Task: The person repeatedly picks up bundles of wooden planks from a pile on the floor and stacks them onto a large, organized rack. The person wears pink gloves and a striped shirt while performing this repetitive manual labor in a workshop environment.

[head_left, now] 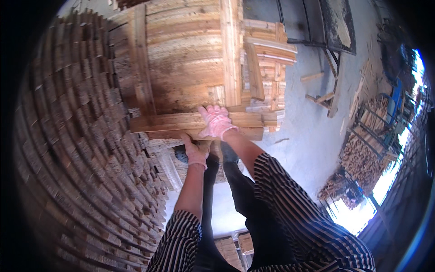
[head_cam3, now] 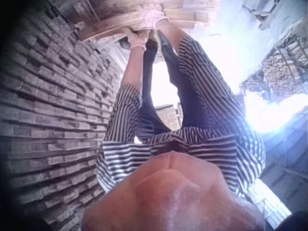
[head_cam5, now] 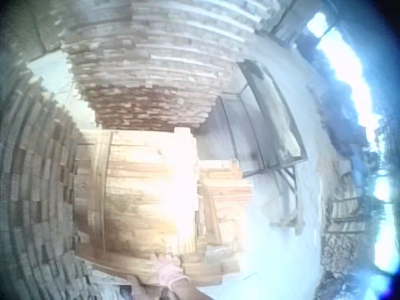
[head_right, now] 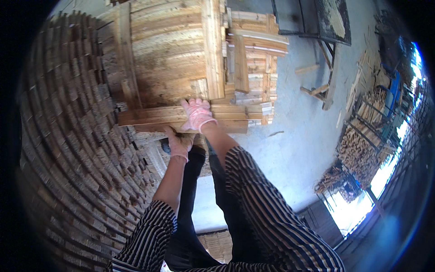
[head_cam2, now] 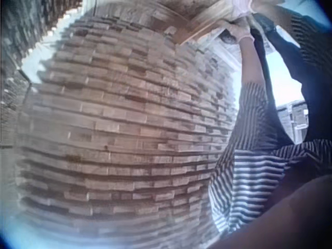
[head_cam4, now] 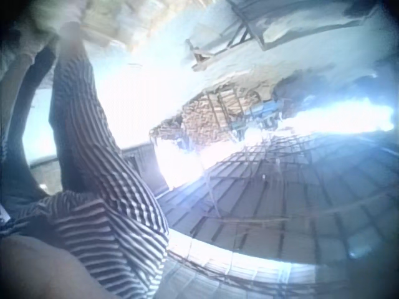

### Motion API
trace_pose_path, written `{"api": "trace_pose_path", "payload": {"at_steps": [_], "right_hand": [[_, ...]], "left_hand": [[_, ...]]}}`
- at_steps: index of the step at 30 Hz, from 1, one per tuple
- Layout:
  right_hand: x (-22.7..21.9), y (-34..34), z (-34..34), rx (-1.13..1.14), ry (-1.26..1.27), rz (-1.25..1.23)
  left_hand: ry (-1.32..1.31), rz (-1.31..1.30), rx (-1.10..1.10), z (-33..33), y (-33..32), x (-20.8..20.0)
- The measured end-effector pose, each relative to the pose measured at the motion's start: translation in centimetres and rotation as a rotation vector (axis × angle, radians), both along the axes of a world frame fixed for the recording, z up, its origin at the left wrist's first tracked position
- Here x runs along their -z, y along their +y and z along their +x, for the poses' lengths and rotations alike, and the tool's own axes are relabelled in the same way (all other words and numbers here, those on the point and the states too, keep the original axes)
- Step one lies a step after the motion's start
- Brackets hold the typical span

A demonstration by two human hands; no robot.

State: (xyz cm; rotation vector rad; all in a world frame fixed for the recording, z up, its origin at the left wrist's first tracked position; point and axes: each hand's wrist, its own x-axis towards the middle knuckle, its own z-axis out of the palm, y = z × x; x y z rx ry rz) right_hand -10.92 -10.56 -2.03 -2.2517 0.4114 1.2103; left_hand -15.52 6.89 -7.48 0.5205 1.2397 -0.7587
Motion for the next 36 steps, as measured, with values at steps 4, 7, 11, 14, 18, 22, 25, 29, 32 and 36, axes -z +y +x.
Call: {"api": "trace_pose_path", "payload": {"at_steps": [4,7,11,14,18,22,25,29,32,36], "right_hand": [[-0.5,2.0,-2.3,0.064,0.157,0.068],[-3.1,3.4,-3.1,0.042,0.044,0.017],[-8.0,1.7,-3.7,-0.075,-0.078,0.01],[-15.4,-2.2,0.6,-0.265,0.002,0.311],[-16.7,-9.9,-0.8,0.457,0.154,0.658],[-20.6,-5.5,-7.8,0.765,0.186,1.21],[-22.9,-3.3,-11.7,1.164,0.515,1.994],[-23.3,-0.7,-10.5,1.204,-0.092,1.151],[-30.2,-1.2,-3.1,0.782,0.121,0.335],[-30.0,0.3,-0.9,0.811,0.005,0.281]], "left_hand": [[0.061,0.05,-0.04,-1.1,-0.8,-1.8],[-0.036,0.094,-0.014,-0.7,0.0,-4.1],[-0.104,0.091,0.124,-0.3,-1.0,-9.5],[-0.269,0.129,0.107,0.0,1.9,-12.3],[-0.282,-0.005,0.099,1.8,-0.7,-19.3],[-0.316,0.063,0.085,4.2,-2.0,-21.9],[-0.412,0.227,0.149,6.5,-7.0,-29.4],[-0.583,0.391,0.666,7.8,-7.8,-36.6],[-0.484,0.204,0.87,7.7,-5.9,-35.6],[-0.409,-0.045,0.769,9.3,-4.4,-32.3]]}}
